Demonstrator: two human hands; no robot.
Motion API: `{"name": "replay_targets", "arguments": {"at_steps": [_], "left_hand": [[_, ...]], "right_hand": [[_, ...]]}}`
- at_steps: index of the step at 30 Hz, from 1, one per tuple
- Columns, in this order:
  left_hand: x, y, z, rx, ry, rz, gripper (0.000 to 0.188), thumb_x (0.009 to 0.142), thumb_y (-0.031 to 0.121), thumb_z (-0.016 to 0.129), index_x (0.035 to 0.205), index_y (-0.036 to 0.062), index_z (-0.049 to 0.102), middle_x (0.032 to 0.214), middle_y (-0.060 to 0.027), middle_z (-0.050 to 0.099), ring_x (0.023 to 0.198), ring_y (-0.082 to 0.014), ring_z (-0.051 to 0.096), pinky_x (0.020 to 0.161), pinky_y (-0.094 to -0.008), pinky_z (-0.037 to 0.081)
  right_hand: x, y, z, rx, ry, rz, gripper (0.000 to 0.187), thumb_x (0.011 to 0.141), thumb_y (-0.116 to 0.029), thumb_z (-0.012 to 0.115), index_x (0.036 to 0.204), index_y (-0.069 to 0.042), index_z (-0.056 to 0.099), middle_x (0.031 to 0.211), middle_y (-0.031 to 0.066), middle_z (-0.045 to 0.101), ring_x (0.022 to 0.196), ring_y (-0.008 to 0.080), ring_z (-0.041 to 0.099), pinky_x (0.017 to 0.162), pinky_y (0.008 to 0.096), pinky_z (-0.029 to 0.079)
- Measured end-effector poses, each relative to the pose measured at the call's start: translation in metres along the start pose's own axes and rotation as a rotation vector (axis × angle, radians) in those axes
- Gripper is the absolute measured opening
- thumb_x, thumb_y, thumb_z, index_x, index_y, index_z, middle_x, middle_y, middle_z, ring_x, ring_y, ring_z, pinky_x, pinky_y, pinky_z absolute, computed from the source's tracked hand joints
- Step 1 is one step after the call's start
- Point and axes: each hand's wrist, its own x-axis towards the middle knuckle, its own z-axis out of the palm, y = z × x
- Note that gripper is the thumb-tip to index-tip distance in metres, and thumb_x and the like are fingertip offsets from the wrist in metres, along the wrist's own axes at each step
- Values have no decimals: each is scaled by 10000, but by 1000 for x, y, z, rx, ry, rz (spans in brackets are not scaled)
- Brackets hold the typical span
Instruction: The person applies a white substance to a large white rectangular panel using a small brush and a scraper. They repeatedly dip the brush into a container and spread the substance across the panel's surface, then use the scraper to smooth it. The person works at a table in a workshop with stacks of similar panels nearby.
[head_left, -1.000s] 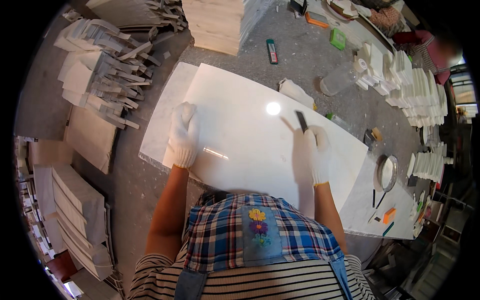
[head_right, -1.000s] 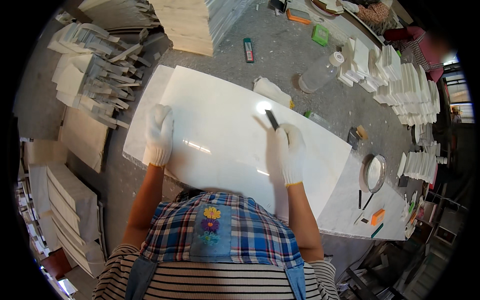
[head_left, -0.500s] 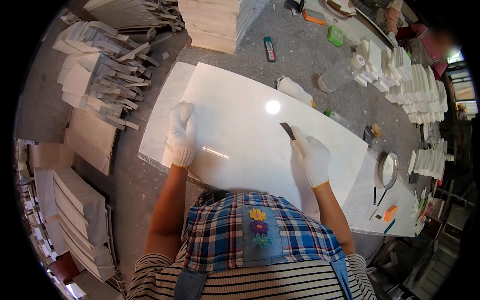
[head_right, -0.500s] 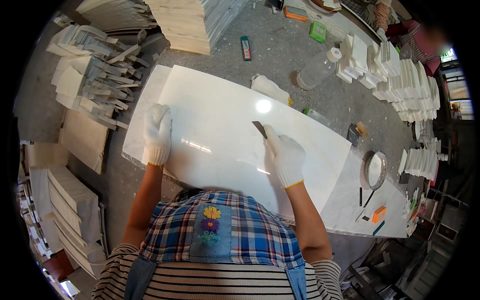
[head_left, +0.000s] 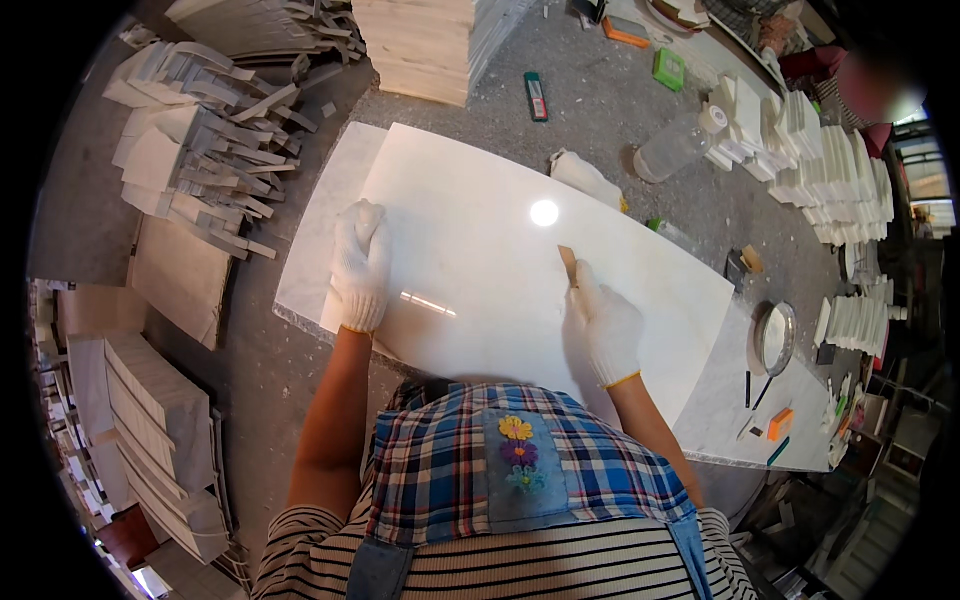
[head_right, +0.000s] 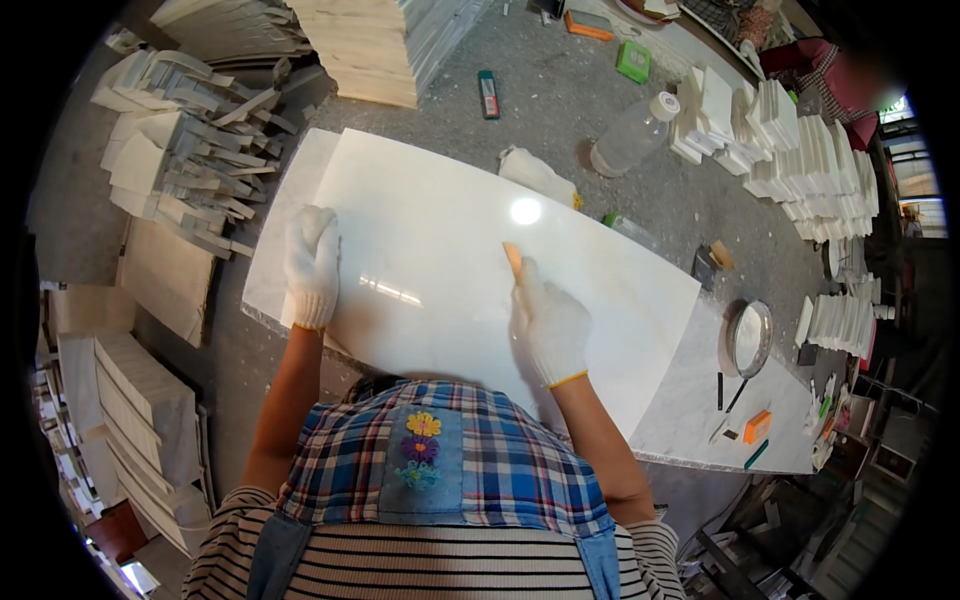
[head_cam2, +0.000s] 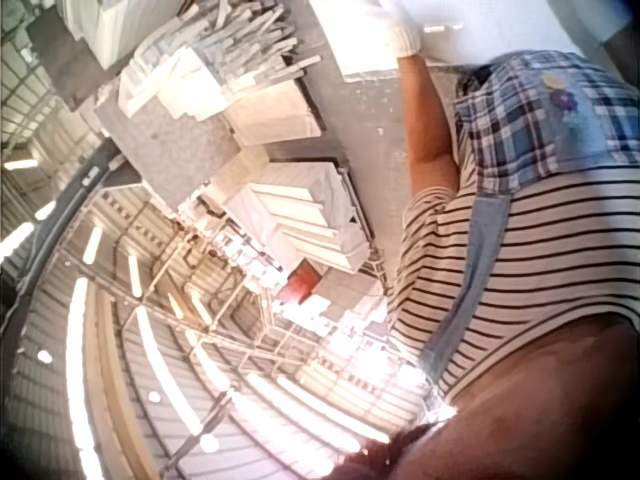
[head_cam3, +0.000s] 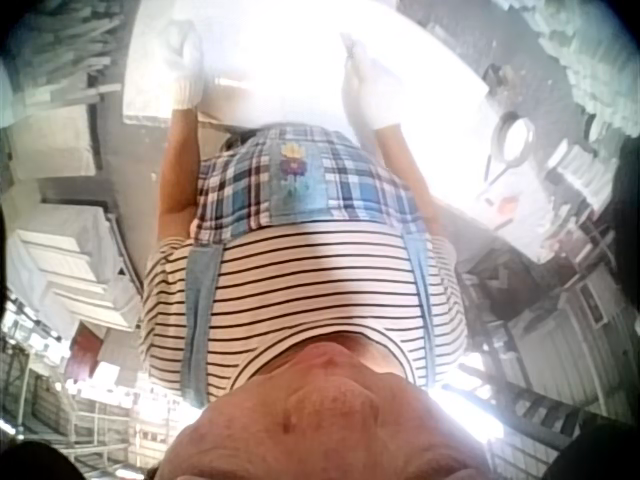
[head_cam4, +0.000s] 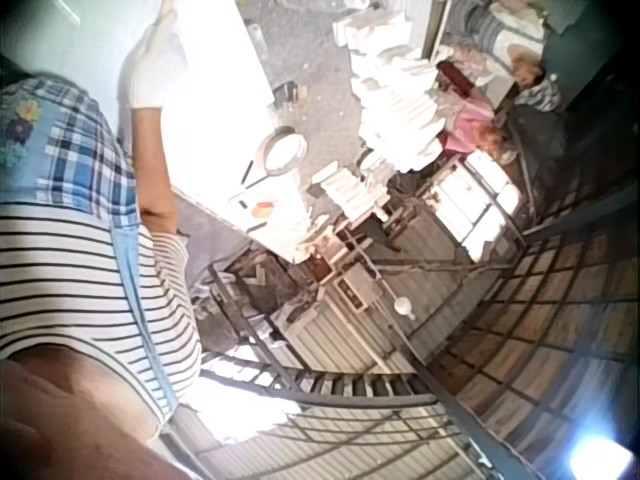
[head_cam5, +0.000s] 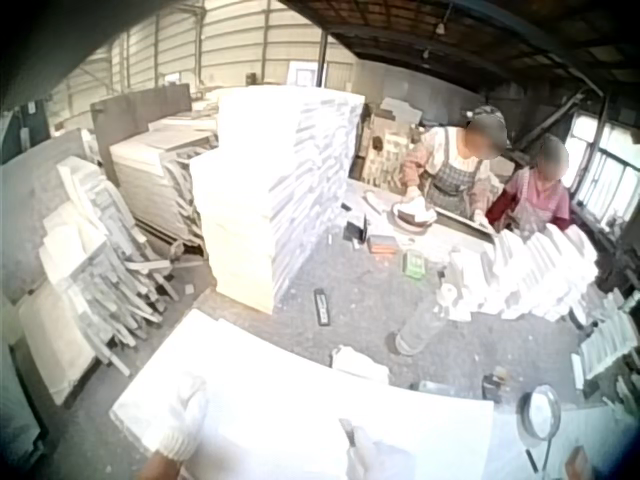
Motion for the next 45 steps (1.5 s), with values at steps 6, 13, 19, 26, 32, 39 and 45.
{"name": "replay_targets", "arguments": {"at_steps": [6, 13, 19, 26, 32, 39, 45], "left_hand": [[1, -5, 0, 37, 3, 2, 241, 1041, 69, 652, 1265, -6, 606, 919, -3, 638, 709, -56, 550, 629, -219, 470], [-1, -2, -1, 71, -2, -4, 266, 1035, 59, 655, 1288, -4, 600, 936, -9, 648, 719, -57, 557, 639, -214, 471], [-1, -3, -3, 82, -22, -28, 269, 1048, 78, 651, 1299, -6, 603, 969, -13, 669, 721, -58, 555, 642, -215, 472], [0, -5, -1, 125, 4, 17, 264, 1052, 84, 653, 1296, -5, 611, 972, -13, 669, 726, -57, 559, 654, -222, 483], [-1, -7, -2, 112, -1, 18, 262, 1046, 63, 651, 1296, -6, 616, 974, -14, 667, 728, -60, 567, 655, -221, 489], [-2, -11, -1, 109, 14, 32, 255, 1044, 57, 648, 1289, -6, 618, 954, -7, 655, 719, -56, 560, 638, -220, 480], [0, -8, -1, 105, 7, -27, 257, 1041, 70, 658, 1284, -4, 618, 937, -6, 652, 722, -52, 558, 642, -213, 476]], "right_hand": [[-8, -4, 5, 75, 5, 4, 442, 1060, -247, 560, 1481, -112, 529, 838, 188, 709, 747, 419, 685, 707, 549, 523], [-14, 4, 10, 237, 117, -44, 423, 1050, -239, 577, 1448, -104, 616, 836, 176, 715, 743, 406, 685, 707, 524, 533], [8, 9, 4, 126, 121, -85, 412, 1033, -244, 593, 1436, -172, 642, 842, 158, 722, 760, 395, 692, 706, 523, 535], [29, 21, -16, -34, 24, -265, 414, 991, -273, 644, 1402, -224, 646, 812, 135, 706, 752, 371, 694, 677, 504, 528], [31, 44, -15, -43, -19, -384, 424, 1003, -223, 636, 1424, -267, 640, 860, 119, 706, 780, 344, 697, 680, 481, 526], [28, 46, -19, 26, -11, -345, 399, 1006, -250, 666, 1404, -274, 687, 865, 121, 702, 803, 341, 698, 702, 473, 531], [15, 36, 1, 40, 54, -254, 451, 1006, -271, 666, 1454, -298, 634, 868, 130, 704, 769, 357, 693, 683, 488, 530]]}}
